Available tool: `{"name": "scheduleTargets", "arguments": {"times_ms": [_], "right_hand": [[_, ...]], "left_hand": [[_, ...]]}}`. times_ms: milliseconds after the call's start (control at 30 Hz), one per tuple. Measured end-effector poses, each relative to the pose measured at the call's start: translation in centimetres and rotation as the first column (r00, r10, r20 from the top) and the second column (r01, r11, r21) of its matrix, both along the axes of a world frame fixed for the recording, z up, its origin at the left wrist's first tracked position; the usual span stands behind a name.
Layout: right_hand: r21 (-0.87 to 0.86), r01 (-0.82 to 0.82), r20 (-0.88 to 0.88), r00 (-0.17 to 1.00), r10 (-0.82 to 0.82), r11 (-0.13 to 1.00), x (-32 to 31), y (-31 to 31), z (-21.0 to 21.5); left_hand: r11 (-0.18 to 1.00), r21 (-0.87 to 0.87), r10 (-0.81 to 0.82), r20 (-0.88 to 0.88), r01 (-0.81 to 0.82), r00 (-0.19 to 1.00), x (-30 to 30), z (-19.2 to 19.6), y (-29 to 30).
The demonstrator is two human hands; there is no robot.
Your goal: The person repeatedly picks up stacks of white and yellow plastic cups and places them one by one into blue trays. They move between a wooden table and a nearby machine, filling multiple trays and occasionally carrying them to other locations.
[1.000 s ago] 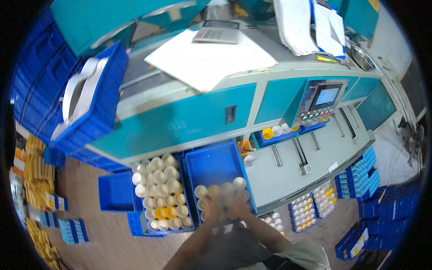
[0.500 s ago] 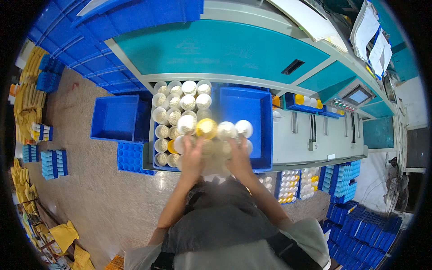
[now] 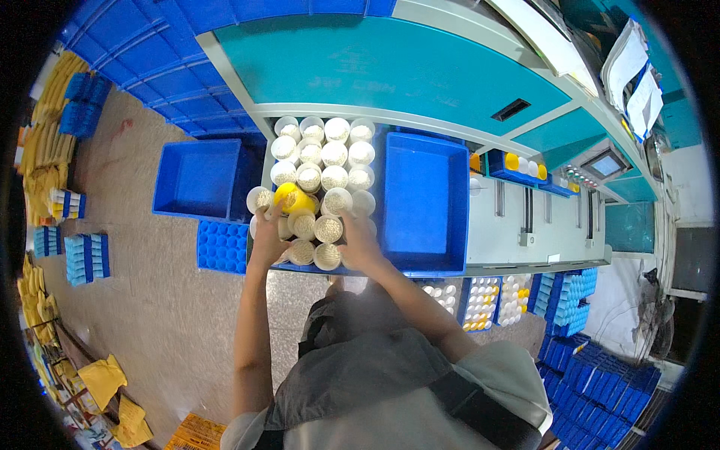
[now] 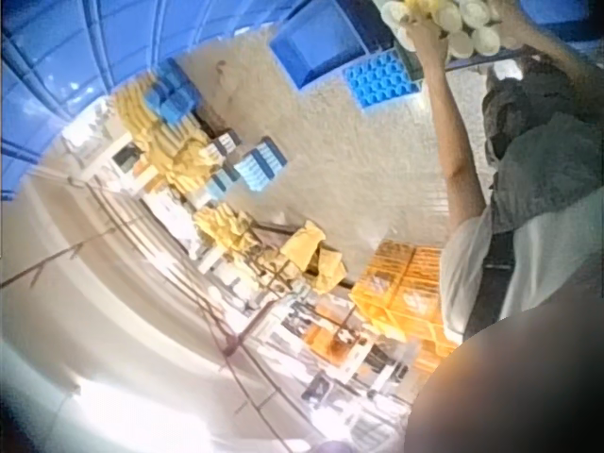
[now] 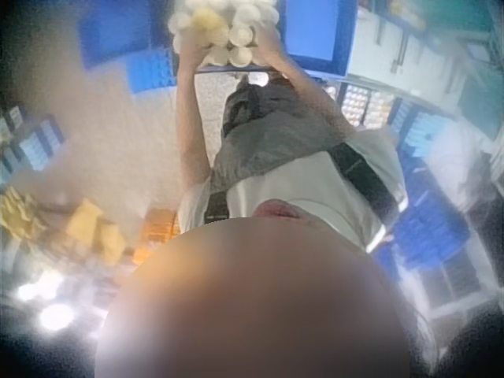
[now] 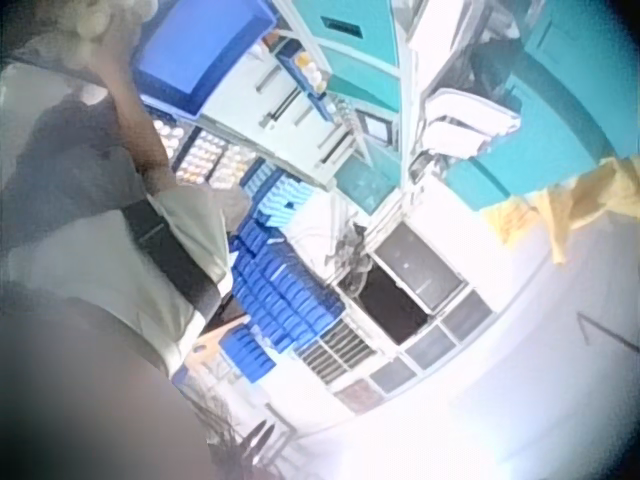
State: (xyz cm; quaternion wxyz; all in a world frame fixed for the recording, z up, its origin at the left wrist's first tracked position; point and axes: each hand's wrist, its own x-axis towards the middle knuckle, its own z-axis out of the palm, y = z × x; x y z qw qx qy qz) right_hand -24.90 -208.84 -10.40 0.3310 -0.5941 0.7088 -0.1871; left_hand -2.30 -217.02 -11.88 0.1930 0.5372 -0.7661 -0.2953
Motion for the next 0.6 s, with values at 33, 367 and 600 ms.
{"name": "scheduleTargets", "arguments": {"times_ms": [33,367,600], "right_hand": [[-0.007,-0.039,-0.009,0.999,0.038,0.999,0.2,0.0,0.0],[0.038,-0.21,-0.109,0.971,0.213,0.977,-2.4,-2.2,1.1],[-0.146,-0.383,-0.32,0.891,0.323,0.912,-3.5,-4.9,0.0]], "left_hand": [[0.998,-0.023,-0.064,-0.019,0.063,0.998,-0.7,-0.1,-0.1],[0.969,0.227,-0.089,-0.042,0.096,0.995,-1.8,1.7,-1.9],[0.903,0.407,-0.17,0.043,0.138,0.984,-1.5,1.7,-3.5]]}}
